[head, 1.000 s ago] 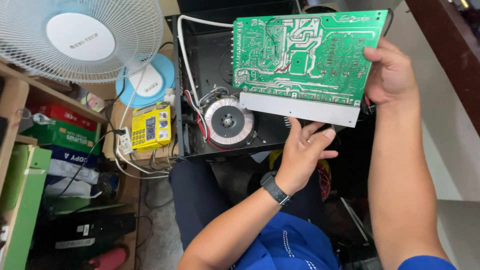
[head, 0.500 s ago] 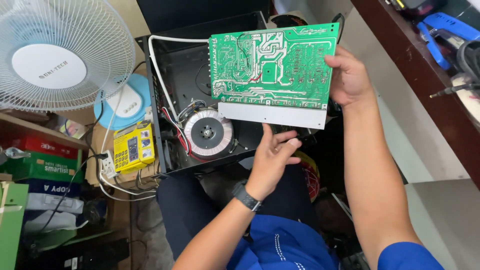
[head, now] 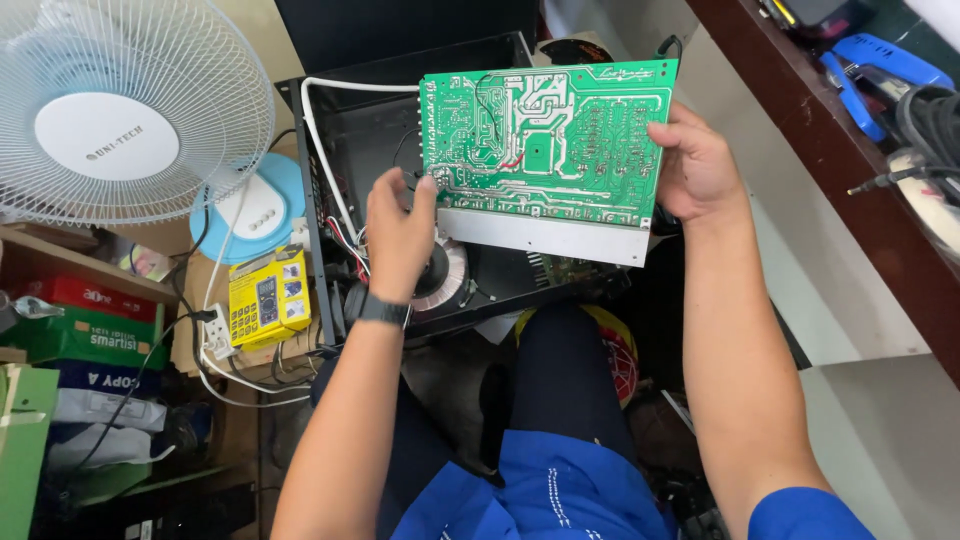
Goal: The person removes the back cover of a black electronic device and lifts out a green circuit board. They hold the board with both hands, rotate it to view different sides, and manipulate the attached wires and components.
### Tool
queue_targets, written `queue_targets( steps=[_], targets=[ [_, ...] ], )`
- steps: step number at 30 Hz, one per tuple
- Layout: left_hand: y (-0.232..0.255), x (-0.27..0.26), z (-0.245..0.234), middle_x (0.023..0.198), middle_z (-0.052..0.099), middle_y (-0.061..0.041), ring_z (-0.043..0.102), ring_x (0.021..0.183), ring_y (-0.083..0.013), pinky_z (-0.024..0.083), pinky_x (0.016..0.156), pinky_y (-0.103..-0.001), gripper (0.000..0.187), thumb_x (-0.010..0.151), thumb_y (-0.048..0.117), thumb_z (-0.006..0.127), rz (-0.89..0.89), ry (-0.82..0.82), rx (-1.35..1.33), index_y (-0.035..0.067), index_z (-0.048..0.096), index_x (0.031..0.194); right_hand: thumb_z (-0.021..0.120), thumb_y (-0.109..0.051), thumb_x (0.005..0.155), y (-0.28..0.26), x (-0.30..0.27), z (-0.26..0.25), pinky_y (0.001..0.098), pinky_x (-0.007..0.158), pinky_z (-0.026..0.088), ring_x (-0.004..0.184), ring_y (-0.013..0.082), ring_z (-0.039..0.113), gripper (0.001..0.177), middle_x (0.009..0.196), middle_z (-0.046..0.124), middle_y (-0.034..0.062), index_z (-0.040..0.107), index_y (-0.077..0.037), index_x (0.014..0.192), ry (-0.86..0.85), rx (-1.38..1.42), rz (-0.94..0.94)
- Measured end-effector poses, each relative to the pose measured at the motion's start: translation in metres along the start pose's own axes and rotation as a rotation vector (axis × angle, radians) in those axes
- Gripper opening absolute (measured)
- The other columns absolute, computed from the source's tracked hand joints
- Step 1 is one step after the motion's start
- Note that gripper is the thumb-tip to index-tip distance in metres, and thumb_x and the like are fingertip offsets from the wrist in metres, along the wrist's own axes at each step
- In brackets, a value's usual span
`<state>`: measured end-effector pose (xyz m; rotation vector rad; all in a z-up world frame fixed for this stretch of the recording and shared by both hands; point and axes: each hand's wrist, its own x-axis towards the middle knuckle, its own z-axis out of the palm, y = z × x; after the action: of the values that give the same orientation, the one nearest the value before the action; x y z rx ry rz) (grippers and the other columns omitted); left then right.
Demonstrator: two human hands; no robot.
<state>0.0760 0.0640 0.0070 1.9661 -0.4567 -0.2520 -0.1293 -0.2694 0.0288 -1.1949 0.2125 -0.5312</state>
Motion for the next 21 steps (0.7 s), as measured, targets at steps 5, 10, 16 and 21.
queue_targets(
  steps=[5,10,16,21],
  targets=[
    [-0.006,0.041,0.023,0.183,0.045,-0.022,0.045,0.167,-0.0391,0.039,0.132,-0.055,0.096,0.107,0.067,0.042,-0.105,-0.107,-0.014,0.002,0.038,0.178,0.076,-0.02,0.094,-0.002,-0.001,0.001,0.0497,0.11,0.065,0.126,0.0321,0.08,0.048,0.138,0.084,0.0103,0.078,-0.007,0.14,0.005,0.026,0.014],
    [0.012,0.041,0.025,0.13,0.075,-0.007,0.07,0.116,-0.0249,0.054,0.095,-0.045,0.073,0.11,0.061,0.038,-0.177,-0.107,-0.108,0.008,0.071,0.147,0.071,-0.019,0.096,0.002,0.009,-0.004,0.0474,0.107,0.063,0.126,0.0313,0.08,0.048,0.139,0.083,0.0094,0.076,-0.009,0.142,0.049,0.017,0.046],
    [0.003,0.048,0.025,0.1,0.065,-0.004,0.06,0.095,-0.0223,0.044,0.084,-0.04,0.059,0.113,0.061,0.042,-0.187,-0.146,-0.096,0.011,0.071,0.11,0.071,-0.02,0.103,0.019,0.028,-0.012,0.0419,0.101,0.063,0.115,0.0283,0.081,0.028,0.129,0.084,0.0088,0.077,-0.009,0.129,0.216,0.017,0.087],
    [0.0,0.06,0.023,0.074,0.031,0.0,0.03,0.067,-0.0175,0.021,0.071,-0.038,0.06,0.121,0.059,0.038,-0.187,-0.275,-0.05,0.02,0.031,0.077,0.072,-0.019,0.103,0.031,0.036,-0.021,0.0394,0.09,0.064,0.1,0.0262,0.08,0.02,0.115,0.083,0.0083,0.076,-0.01,0.121,0.235,0.06,0.11]
  ],
)
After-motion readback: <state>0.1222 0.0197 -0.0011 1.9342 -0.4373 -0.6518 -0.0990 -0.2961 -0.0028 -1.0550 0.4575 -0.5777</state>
